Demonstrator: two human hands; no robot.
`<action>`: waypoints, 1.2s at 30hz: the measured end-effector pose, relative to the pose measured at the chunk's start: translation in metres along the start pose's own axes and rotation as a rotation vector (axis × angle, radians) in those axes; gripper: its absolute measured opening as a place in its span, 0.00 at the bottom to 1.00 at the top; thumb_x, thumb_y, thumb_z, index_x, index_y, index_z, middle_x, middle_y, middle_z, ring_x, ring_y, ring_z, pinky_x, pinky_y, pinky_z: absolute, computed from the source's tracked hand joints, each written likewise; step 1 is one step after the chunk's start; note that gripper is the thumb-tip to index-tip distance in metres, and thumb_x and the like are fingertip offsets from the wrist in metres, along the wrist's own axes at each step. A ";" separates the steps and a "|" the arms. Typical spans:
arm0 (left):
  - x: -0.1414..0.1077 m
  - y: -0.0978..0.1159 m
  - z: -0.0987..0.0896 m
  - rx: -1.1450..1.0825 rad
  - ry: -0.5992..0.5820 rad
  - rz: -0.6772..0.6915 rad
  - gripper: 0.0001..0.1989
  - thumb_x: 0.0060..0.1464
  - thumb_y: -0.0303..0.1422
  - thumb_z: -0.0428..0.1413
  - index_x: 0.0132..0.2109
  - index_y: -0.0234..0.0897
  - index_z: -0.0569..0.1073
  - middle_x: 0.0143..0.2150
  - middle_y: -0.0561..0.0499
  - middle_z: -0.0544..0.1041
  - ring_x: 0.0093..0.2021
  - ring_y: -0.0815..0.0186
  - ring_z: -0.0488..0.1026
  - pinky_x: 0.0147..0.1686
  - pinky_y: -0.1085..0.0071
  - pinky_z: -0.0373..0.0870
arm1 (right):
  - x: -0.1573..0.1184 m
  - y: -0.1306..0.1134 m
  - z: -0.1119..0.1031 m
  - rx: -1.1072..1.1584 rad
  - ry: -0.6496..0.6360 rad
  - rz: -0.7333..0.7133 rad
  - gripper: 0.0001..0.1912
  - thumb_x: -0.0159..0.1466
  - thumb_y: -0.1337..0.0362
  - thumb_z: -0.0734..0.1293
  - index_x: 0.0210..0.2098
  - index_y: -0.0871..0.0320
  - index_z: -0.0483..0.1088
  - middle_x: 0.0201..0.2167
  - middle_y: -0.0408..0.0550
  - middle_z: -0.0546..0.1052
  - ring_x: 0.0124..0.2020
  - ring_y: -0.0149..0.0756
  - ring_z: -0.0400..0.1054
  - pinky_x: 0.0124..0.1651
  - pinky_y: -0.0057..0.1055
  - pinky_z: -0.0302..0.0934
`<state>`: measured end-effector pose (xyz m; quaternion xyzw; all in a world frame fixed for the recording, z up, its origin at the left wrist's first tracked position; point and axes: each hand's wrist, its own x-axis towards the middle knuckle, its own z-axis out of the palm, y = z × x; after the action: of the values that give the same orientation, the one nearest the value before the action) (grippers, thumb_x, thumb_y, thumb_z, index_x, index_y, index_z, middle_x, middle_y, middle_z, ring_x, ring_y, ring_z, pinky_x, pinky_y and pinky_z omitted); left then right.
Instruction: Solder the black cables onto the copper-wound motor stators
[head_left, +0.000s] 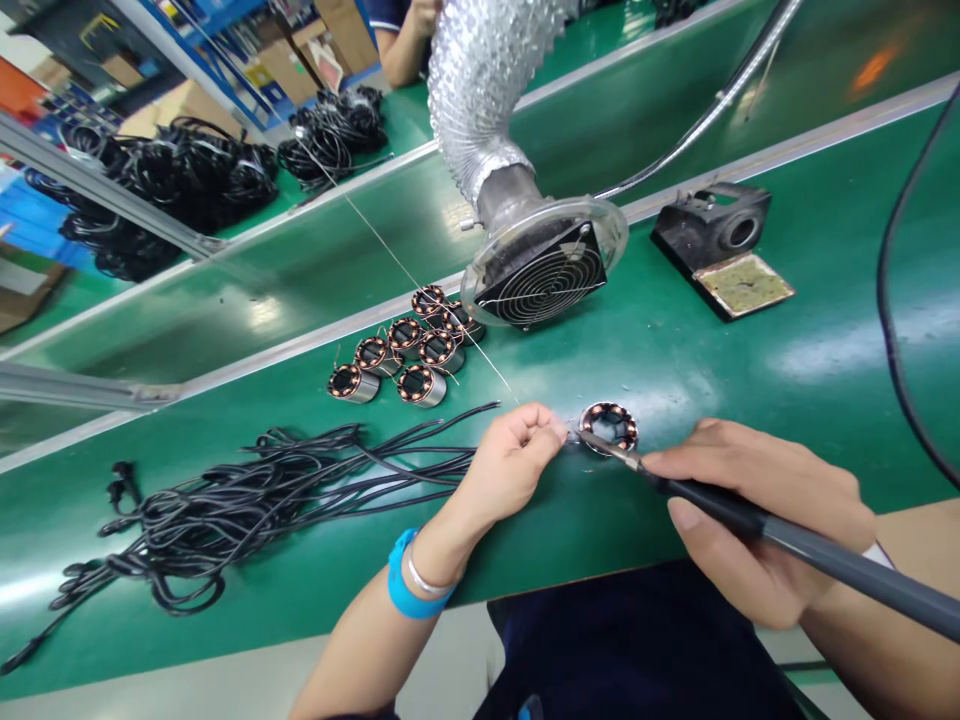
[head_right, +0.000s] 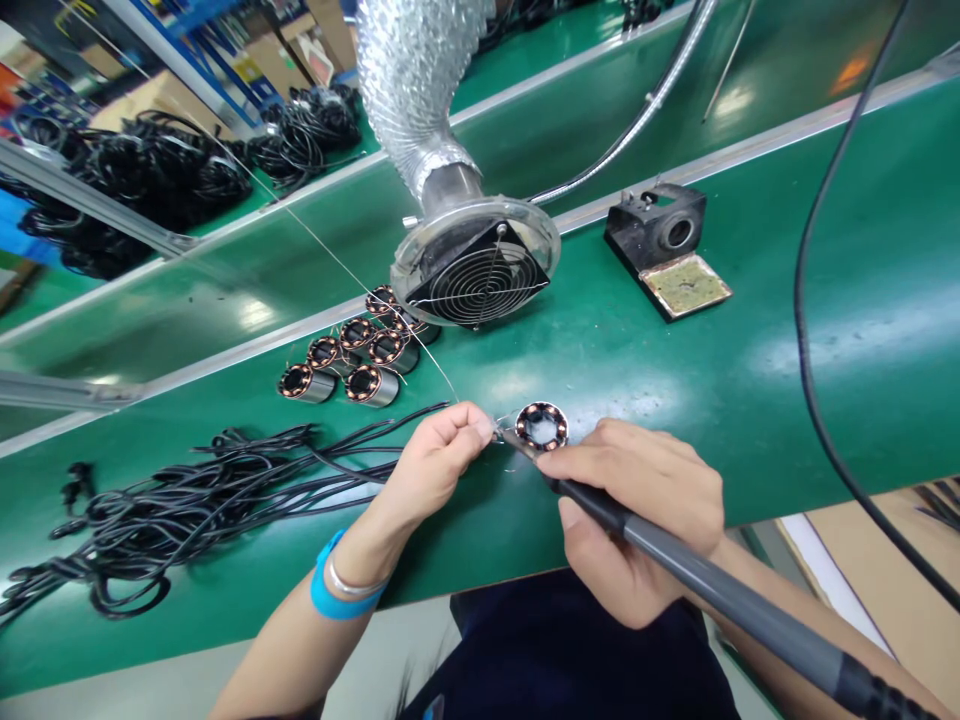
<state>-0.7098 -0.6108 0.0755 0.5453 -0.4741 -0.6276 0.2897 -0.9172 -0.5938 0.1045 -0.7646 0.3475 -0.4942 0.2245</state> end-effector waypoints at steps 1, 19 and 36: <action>0.000 0.000 0.000 -0.003 0.000 0.001 0.15 0.57 0.42 0.53 0.29 0.36 0.64 0.21 0.60 0.55 0.22 0.75 0.49 0.23 0.74 0.45 | -0.001 0.000 -0.001 0.010 0.012 0.002 0.17 0.57 0.74 0.64 0.44 0.57 0.74 0.27 0.46 0.74 0.23 0.34 0.68 0.25 0.34 0.65; 0.001 0.001 -0.001 -0.028 -0.011 -0.012 0.14 0.56 0.43 0.54 0.30 0.36 0.65 0.22 0.60 0.56 0.22 0.74 0.49 0.23 0.74 0.47 | 0.000 0.004 0.000 -0.014 0.118 0.038 0.21 0.60 0.72 0.66 0.52 0.53 0.73 0.32 0.46 0.78 0.26 0.35 0.71 0.26 0.35 0.65; 0.000 -0.001 -0.004 0.002 -0.048 0.004 0.14 0.58 0.42 0.52 0.31 0.36 0.65 0.23 0.59 0.57 0.24 0.73 0.51 0.26 0.73 0.48 | 0.000 -0.001 0.001 -0.058 0.013 0.018 0.22 0.60 0.74 0.66 0.52 0.55 0.74 0.31 0.48 0.77 0.27 0.35 0.69 0.24 0.33 0.64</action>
<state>-0.7058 -0.6112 0.0750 0.5294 -0.4826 -0.6394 0.2792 -0.9158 -0.5933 0.1044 -0.7645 0.3700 -0.4867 0.2044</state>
